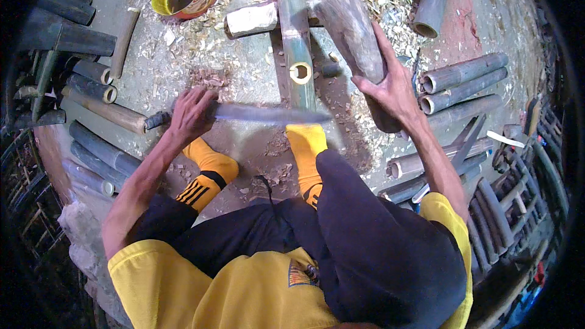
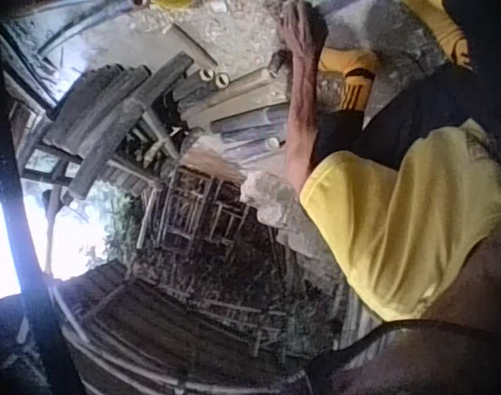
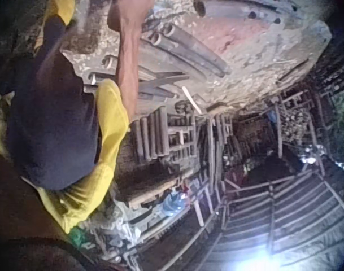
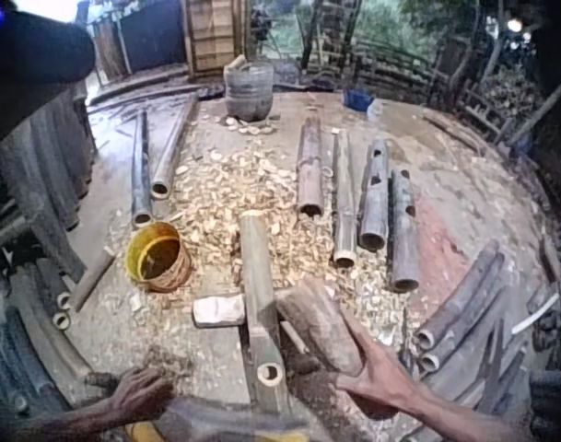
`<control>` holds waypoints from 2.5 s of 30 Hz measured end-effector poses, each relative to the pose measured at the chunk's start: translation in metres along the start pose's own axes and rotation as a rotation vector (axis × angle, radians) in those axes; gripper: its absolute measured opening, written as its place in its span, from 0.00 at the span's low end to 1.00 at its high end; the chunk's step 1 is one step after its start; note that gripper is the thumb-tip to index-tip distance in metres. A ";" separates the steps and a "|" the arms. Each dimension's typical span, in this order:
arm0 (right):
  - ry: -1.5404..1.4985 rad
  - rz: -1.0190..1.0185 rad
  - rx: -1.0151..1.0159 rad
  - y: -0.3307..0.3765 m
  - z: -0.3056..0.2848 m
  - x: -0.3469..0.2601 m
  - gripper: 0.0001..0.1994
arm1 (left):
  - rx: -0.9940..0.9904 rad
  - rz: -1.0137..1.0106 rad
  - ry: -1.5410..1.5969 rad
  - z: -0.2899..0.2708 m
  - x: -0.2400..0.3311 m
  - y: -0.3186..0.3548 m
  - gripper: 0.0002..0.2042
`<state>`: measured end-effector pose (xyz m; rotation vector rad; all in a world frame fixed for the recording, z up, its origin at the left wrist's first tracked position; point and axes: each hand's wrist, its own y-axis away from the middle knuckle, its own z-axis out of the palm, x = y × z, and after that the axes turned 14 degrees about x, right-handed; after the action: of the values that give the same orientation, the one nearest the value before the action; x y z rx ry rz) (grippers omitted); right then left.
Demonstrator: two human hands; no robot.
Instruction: The person uses a knife and a wooden mallet to carve a hole into a bamboo pole and then uses a hand tool to refine the edges of the hole while sitting on the floor.
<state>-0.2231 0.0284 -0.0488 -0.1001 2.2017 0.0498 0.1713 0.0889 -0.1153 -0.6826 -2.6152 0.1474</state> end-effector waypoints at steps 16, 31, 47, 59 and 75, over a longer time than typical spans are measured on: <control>0.048 0.145 -0.025 0.074 0.007 0.022 0.46 | -0.049 -0.035 -0.117 0.025 -0.022 -0.002 0.09; 0.323 -0.664 -0.315 0.070 0.029 0.047 0.43 | -0.307 -0.103 -0.049 0.019 -0.039 -0.023 0.08; 0.177 -0.891 -0.466 0.056 0.038 0.026 0.39 | -0.226 -0.014 -0.095 0.024 -0.041 -0.018 0.10; 0.339 -0.485 -0.455 0.037 0.053 0.041 0.44 | -0.224 -0.100 -0.182 0.030 -0.042 -0.016 0.11; -0.202 0.344 0.281 0.124 0.021 0.025 0.36 | -0.008 -0.384 0.993 0.077 0.223 -0.132 0.32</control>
<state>-0.2319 0.1518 -0.0818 0.4236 1.9803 -0.0564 -0.0959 0.0827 -0.0728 -0.1495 -1.7241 -0.2597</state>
